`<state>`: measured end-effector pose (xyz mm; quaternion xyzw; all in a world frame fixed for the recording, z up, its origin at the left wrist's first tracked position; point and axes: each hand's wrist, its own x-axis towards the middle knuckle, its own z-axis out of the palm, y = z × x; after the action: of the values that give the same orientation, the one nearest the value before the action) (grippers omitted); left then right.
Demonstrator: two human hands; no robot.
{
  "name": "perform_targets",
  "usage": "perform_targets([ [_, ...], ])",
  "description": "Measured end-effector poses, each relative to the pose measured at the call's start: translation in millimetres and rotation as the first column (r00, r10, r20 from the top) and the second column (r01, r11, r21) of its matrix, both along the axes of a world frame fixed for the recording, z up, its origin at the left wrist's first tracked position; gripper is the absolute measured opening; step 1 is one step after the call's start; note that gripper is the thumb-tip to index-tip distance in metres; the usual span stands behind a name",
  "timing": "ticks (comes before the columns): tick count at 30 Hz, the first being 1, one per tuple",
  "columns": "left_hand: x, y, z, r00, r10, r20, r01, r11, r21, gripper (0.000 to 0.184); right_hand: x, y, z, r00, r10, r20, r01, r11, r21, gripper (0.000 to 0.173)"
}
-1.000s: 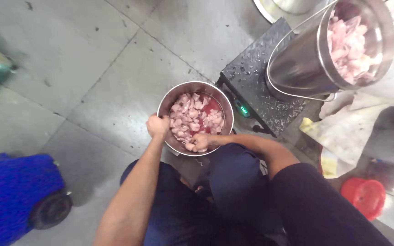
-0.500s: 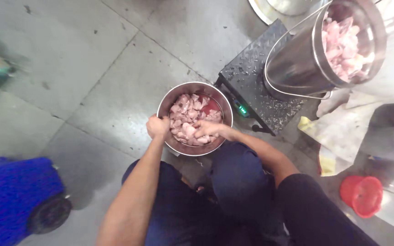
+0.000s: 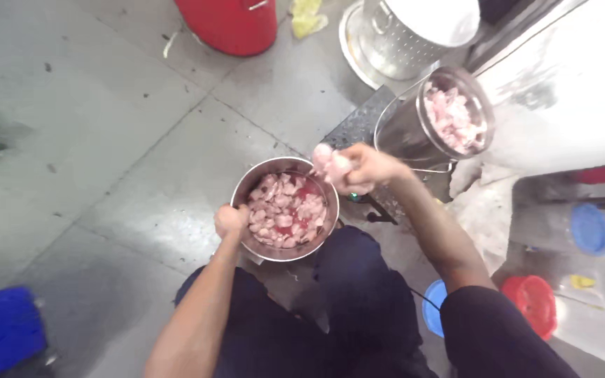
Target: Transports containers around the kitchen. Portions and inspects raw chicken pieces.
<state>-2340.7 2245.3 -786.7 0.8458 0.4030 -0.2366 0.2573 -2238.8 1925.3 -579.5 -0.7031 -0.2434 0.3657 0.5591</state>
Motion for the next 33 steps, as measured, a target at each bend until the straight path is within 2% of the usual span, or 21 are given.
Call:
perform_targets([
  [2, -1, 0, 0, 1.0, -0.002, 0.013, 0.002, 1.0, -0.006, 0.046, 14, -43, 60, 0.944, -0.069, 0.322, 0.092, 0.994, -0.057, 0.03],
  [3, -1, 1, -1, 1.0, -0.001, 0.015, 0.001, 1.0, -0.005, 0.047, 18, -64, 87, 0.863, -0.098, 0.495, 0.18, 0.976, -0.121, 0.029],
  [4, -2, 2, -2, 1.0, -0.003, 0.015, 0.003, 1.0, -0.005, 0.048, 22, -84, 110, 0.772, -0.125, 0.623, 0.31, 0.93, -0.197, 0.031],
  [6, -3, 3, -4, 1.0, -0.004, 0.024, 0.004, 1.0, -0.004, 0.048, 34, -117, 136, 0.625, -0.151, 0.766, 0.577, 0.75, -0.323, 0.038],
  [8, -4, 2, -6, 0.999, -0.005, 0.034, 0.005, 1.0, 0.0, 0.048, 53, -144, 133, 0.547, -0.122, 0.828, 0.724, 0.566, -0.395, 0.042],
  [9, -4, 2, -6, 0.999, -0.006, 0.032, 0.006, 1.0, -0.003, 0.048, 61, -157, 126, 0.575, -0.077, 0.814, 0.727, 0.504, -0.466, 0.041],
  [11, -4, 2, -3, 1.0, -0.004, 0.031, 0.005, 1.0, -0.014, 0.048, 70, -177, 116, 0.756, 0.029, 0.653, 0.584, 0.421, -0.694, 0.043],
  [12, -3, 3, -2, 0.999, 0.0, 0.033, 0.001, 1.0, -0.015, 0.048, 68, -181, 118, 0.802, 0.047, 0.595, 0.533, 0.392, -0.749, 0.042],
  [13, -3, 3, -2, 1.0, 0.002, 0.029, -0.001, 1.0, -0.013, 0.048, 61, -179, 124, 0.797, 0.009, 0.604, 0.558, 0.369, -0.743, 0.04],
  [14, -3, 2, -1, 1.0, 0.003, 0.023, -0.003, 1.0, -0.012, 0.048, 51, -172, 130, 0.737, -0.053, 0.674, 0.645, 0.35, -0.679, 0.036],
  [16, -4, 0, -1, 1.0, 0.008, 0.009, -0.007, 1.0, -0.021, 0.048, 25, -148, 129, 0.544, -0.131, 0.829, 0.806, 0.358, -0.472, 0.033],
  [17, -3, 0, -1, 1.0, 0.012, 0.007, -0.012, 1.0, -0.024, 0.047, 13, -127, 119, 0.497, -0.155, 0.853, 0.814, 0.424, -0.397, 0.031],
  [18, -1, 0, 0, 1.0, 0.019, 0.006, -0.019, 1.0, -0.025, 0.047, 2, -102, 102, 0.527, -0.166, 0.834, 0.758, 0.535, -0.372, 0.028],
  [19, -1, 1, 0, 1.0, 0.023, 0.0, -0.023, 0.999, -0.026, 0.046, -11, -72, 78, 0.638, -0.16, 0.754, 0.638, 0.658, -0.401, 0.024],
  [21, -1, 3, -1, 1.0, 0.015, -0.009, -0.015, 1.0, -0.018, 0.047, -22, -13, -1, 0.874, 0.031, 0.485, 0.256, 0.819, -0.514, 0.025],
  [22, -1, 2, -2, 1.0, 0.01, -0.011, -0.01, 1.0, -0.019, 0.047, -25, 15, -54, 0.926, 0.167, 0.339, 0.054, 0.829, -0.556, 0.032],
  [23, -3, 1, -3, 1.0, 0.01, -0.01, -0.01, 1.0, -0.018, 0.046, -31, 42, -109, 0.939, 0.272, 0.213, -0.096, 0.798, -0.595, 0.045],
  [24, -2, 0, -1, 1.0, 0.014, -0.007, -0.014, 1.0, -0.018, 0.046, -37, 66, -160, 0.931, 0.336, 0.143, -0.17, 0.744, -0.646, 0.063],
  [26, 1, -1, 1, 1.0, 0.015, -0.01, -0.015, 1.0, -0.01, 0.045, -44, 103, -234, 0.925, 0.363, 0.112, -0.164, 0.647, -0.744, 0.094],
  [29, 1, 1, 1, 1.0, 0.001, -0.012, -0.001, 1.0, 0.006, 0.045, -42, 141, -284, 0.944, 0.292, 0.15, -0.093, 0.677, -0.73, 0.108],
  [33, 2, 2, -7, 0.999, -0.031, -0.009, 0.031, 0.999, 0.02, 0.042, -44, 167, -310, 0.941, 0.304, 0.146, -0.112, 0.69, -0.715, 0.112],
])
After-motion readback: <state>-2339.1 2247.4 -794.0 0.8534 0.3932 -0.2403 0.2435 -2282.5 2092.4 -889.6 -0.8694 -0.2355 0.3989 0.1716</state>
